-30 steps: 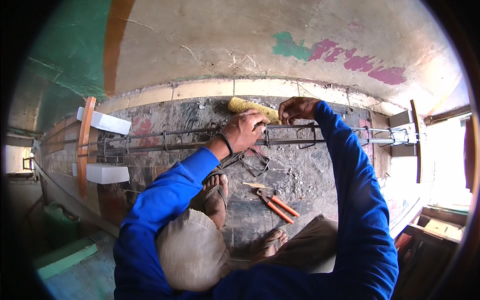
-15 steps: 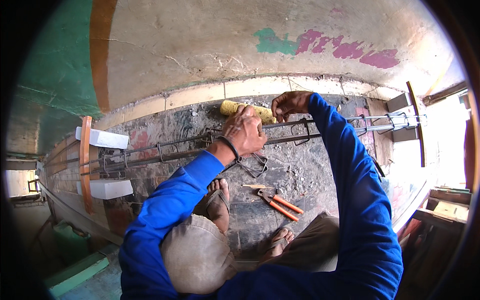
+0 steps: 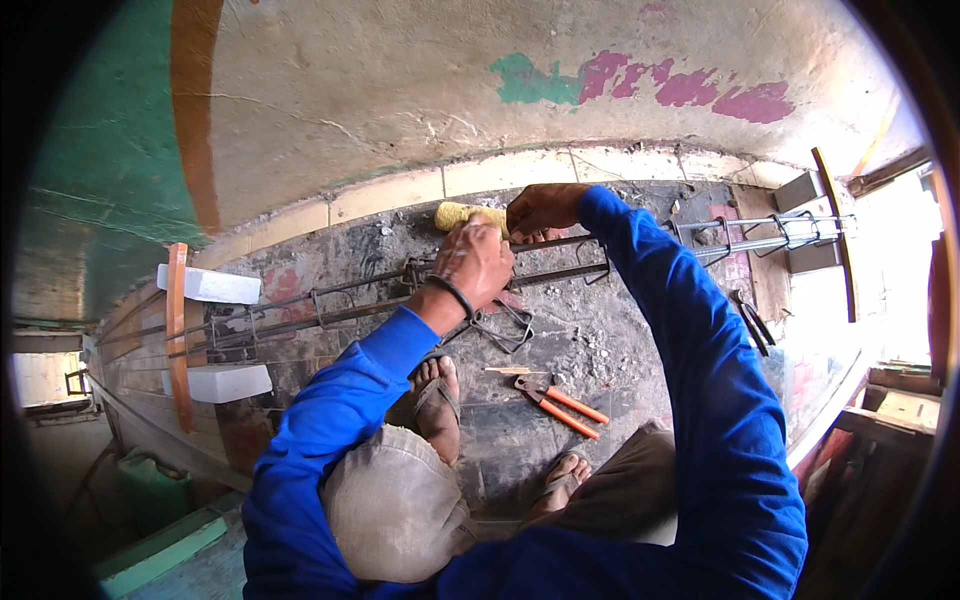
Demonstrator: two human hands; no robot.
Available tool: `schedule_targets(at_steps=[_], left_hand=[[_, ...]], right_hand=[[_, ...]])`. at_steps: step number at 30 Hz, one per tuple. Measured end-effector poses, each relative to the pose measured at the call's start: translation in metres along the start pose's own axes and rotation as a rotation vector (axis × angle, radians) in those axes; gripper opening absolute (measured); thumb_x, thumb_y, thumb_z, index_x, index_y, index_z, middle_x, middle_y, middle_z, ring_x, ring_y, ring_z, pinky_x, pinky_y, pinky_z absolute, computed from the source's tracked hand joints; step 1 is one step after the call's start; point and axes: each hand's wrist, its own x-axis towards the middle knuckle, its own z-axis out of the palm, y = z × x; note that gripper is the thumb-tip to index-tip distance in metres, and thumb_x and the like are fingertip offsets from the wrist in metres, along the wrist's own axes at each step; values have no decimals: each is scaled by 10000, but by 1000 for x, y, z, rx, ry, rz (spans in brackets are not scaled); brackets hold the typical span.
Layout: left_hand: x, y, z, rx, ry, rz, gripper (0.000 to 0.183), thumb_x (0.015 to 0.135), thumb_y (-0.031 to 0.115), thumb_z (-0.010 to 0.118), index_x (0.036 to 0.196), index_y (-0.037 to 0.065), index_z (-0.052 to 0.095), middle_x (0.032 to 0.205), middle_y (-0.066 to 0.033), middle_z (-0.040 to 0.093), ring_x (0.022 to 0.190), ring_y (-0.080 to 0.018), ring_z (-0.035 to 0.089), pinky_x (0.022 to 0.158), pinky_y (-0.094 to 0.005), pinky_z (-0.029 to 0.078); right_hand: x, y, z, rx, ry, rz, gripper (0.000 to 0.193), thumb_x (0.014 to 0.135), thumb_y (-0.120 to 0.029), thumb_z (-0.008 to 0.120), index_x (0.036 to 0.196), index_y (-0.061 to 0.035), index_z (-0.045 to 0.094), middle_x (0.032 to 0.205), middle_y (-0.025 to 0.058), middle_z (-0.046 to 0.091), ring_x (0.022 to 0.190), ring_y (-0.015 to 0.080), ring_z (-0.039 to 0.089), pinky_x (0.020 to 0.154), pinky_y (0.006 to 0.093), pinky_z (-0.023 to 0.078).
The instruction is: The person assembles a rebar cage by hand, using wire and pliers to secure a rectangular rebar stirrup to longer rebar rods. The person twists wire ties around the joints of the rebar structure to hold it together.
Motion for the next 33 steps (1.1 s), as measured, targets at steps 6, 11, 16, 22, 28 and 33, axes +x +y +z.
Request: schedule_targets(at_steps=[6,11,16,22,28,33], left_hand=[[-10,-7,-13,-106,-40,-67,254,855,215,562,805,-28,615,819,-269,614,811,-443,605,739,-485,482],[-2,-7,-18,-183,-77,-114,279,850,221,565,762,-36,624,759,-279,607,744,-429,614,685,-457,488],[11,-19,-15,-322,-155,-269,291,803,273,619,760,-7,688,665,-163,653,639,-248,646,615,-376,488],[8,-38,-11,-426,-155,-285,232,800,235,616,774,18,695,686,-122,660,675,-190,634,648,-351,489],[10,-17,-8,-507,-264,-392,224,817,232,662,838,12,697,813,-115,687,745,-183,636,670,-329,505],[7,-41,-29,-626,-294,-358,240,837,254,638,847,24,709,778,-69,682,716,-130,602,667,-293,477]], right_hand=[[8,-24,9,26,14,27,217,895,-206,616,1054,-62,651,804,32,660,697,140,619,612,315,531],[-2,-34,7,-112,39,26,214,897,-216,605,1035,-59,652,805,39,659,710,143,627,623,317,531],[-4,-23,9,-30,91,-96,191,895,-198,578,986,-43,645,806,51,661,721,144,632,631,329,527],[3,-30,16,-191,178,-204,200,861,-185,564,956,-23,633,827,104,665,773,181,635,709,344,514],[-2,-10,18,2,93,-118,227,851,-184,586,1009,-35,652,873,68,669,781,161,607,721,347,499],[-4,-9,23,107,95,-218,253,904,-242,570,1056,-56,649,878,49,661,763,155,590,710,346,494]])
